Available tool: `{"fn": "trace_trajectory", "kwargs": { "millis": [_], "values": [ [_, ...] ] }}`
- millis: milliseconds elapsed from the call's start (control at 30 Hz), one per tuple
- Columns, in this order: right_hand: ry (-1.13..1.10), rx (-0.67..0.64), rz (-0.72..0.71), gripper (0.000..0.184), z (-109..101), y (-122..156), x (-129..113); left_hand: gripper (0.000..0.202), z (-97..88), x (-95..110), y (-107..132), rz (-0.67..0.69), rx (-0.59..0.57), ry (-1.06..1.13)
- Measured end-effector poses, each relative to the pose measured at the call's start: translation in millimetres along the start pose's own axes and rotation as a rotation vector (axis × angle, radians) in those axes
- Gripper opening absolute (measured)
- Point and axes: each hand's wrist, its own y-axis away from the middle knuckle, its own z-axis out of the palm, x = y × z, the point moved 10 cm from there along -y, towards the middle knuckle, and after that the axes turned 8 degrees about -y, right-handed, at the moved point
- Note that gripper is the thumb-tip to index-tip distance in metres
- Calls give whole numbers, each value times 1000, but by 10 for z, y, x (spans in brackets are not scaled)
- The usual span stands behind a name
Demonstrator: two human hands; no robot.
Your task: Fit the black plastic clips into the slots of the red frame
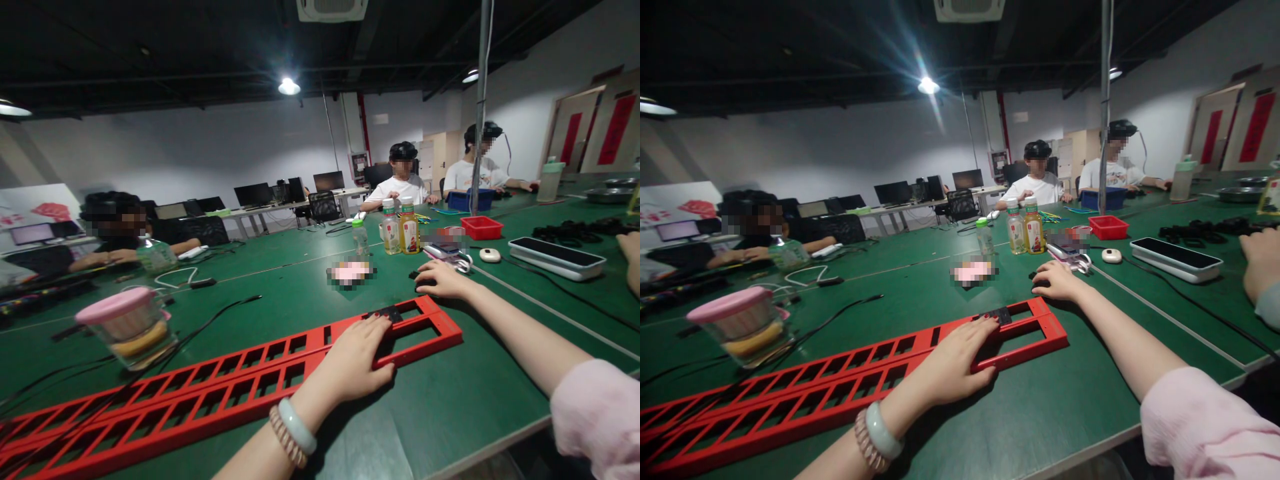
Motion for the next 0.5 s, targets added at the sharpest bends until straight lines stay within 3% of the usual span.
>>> {"fn": "trace_trajectory", "kwargs": {
  "millis": [267,500],
  "values": [
    [59,-37,22,22,83,-56,-103,65,4,-5,3,-1,9,1],
    [32,-21,-67,22,87,-72,-131,65,-7,5,3,0,12,2]
  ]
}}
